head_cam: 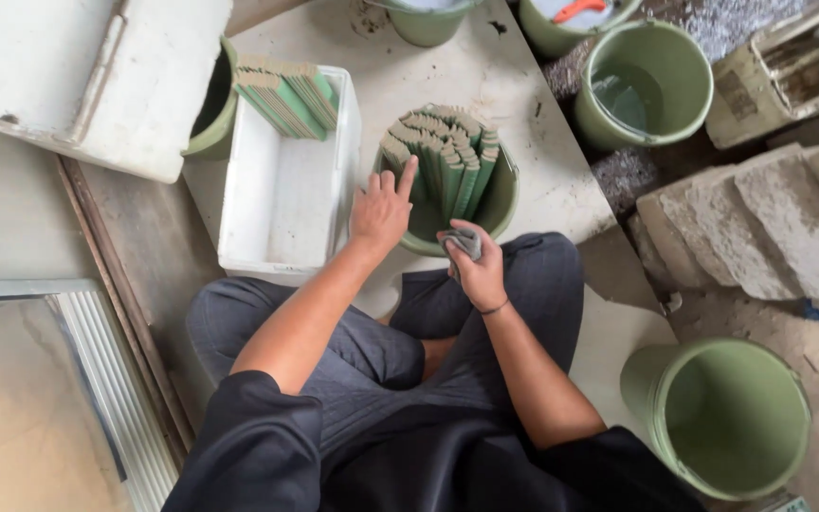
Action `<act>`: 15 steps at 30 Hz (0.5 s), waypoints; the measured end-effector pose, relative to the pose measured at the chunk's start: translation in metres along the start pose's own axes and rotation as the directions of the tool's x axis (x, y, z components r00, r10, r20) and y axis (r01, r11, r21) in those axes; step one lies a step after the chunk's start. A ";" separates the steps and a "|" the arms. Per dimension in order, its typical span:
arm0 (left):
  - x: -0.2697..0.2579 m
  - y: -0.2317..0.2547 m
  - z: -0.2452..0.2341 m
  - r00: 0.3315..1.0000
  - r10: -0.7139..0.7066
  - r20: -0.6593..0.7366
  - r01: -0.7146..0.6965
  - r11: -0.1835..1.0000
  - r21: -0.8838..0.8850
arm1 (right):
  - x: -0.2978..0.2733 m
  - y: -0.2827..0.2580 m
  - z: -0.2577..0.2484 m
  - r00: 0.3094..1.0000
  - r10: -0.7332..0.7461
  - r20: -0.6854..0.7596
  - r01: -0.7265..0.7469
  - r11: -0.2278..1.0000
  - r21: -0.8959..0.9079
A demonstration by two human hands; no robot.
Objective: The person sits on the floor and repeatedly picks up green-painted wooden sticks from a bucket, wipes them with a gray cloth, and places them into a white tray. The process is repeated continuously for each stick.
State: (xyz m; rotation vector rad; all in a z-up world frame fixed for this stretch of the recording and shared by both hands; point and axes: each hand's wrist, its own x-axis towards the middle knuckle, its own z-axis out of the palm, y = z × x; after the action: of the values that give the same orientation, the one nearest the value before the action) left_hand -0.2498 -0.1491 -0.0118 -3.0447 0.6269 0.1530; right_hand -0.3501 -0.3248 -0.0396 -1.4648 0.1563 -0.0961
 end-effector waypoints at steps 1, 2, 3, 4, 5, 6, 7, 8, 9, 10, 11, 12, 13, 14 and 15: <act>-0.004 0.003 0.005 1.000 0.010 0.010 -0.010 1.000 0.003 | 0.000 0.000 -0.002 1.000 0.008 -0.011 -0.008 1.000 0.005; -0.005 0.003 0.008 0.997 0.057 -0.052 -0.057 0.998 0.003 | 0.003 0.000 -0.002 1.000 0.010 -0.011 -0.010 1.000 0.013; -0.006 0.002 0.011 0.988 0.105 -0.114 -0.105 0.994 0.006 | 0.006 0.000 -0.002 1.000 0.012 -0.012 -0.012 1.000 0.020; -0.009 0.003 0.022 0.987 0.111 -0.113 -0.110 0.994 0.014 | 0.007 0.001 -0.001 1.000 0.010 -0.018 -0.009 1.000 0.027; -0.013 0.003 0.033 0.926 0.167 -0.339 -0.191 0.981 -0.038 | 0.009 0.002 0.000 0.998 0.051 -0.037 -0.047 0.994 0.101; -0.015 0.006 0.044 0.812 0.202 -0.548 -0.288 0.955 -0.075 | 0.009 0.003 -0.001 0.994 0.095 -0.059 -0.083 0.982 0.171; -0.018 0.013 0.051 0.809 0.213 -0.547 -0.300 0.951 -0.073 | 0.008 0.002 -0.001 0.993 0.094 -0.071 -0.080 0.981 0.174; -0.020 0.020 0.057 0.809 0.100 -0.579 -0.268 0.940 -0.212 | 0.008 0.001 0.000 0.986 0.159 -0.058 -0.141 0.961 0.238; -0.023 0.025 0.064 0.805 -0.016 -0.592 -0.238 0.907 -0.348 | 0.008 0.000 0.001 0.974 0.222 -0.040 -0.200 0.932 0.301; -0.029 0.029 0.054 0.803 -0.009 -0.595 -0.245 0.906 -0.345 | 0.007 0.002 -0.003 0.975 0.218 -0.046 -0.194 0.933 0.303; -0.036 0.032 0.044 0.762 -0.067 -0.644 -0.228 0.903 -0.363 | 0.007 0.003 -0.005 0.940 0.340 0.014 -0.314 0.851 0.421; -0.041 0.034 0.034 0.715 -0.126 -0.688 -0.211 0.899 -0.383 | 0.007 0.005 -0.008 0.891 0.445 0.090 -0.423 0.740 0.522; -0.045 0.036 0.030 0.712 -0.120 -0.692 -0.217 0.899 -0.380 | 0.007 0.004 -0.009 0.894 0.441 0.086 -0.417 0.742 0.525; -0.054 0.041 0.026 0.644 -0.078 -0.761 -0.282 0.901 -0.331 | 0.002 0.005 -0.012 0.839 0.522 0.156 -0.508 0.648 0.568; -0.062 0.045 0.023 0.567 -0.037 -0.823 -0.341 0.899 -0.275 | -0.003 0.005 -0.014 0.774 0.590 0.230 -0.590 0.541 0.599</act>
State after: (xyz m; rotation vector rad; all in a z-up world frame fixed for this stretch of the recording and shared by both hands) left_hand -0.3262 -0.1646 -0.0287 -3.3000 0.9952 -1.4046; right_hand -0.3553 -0.3373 -0.0462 -0.6424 0.5636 0.3863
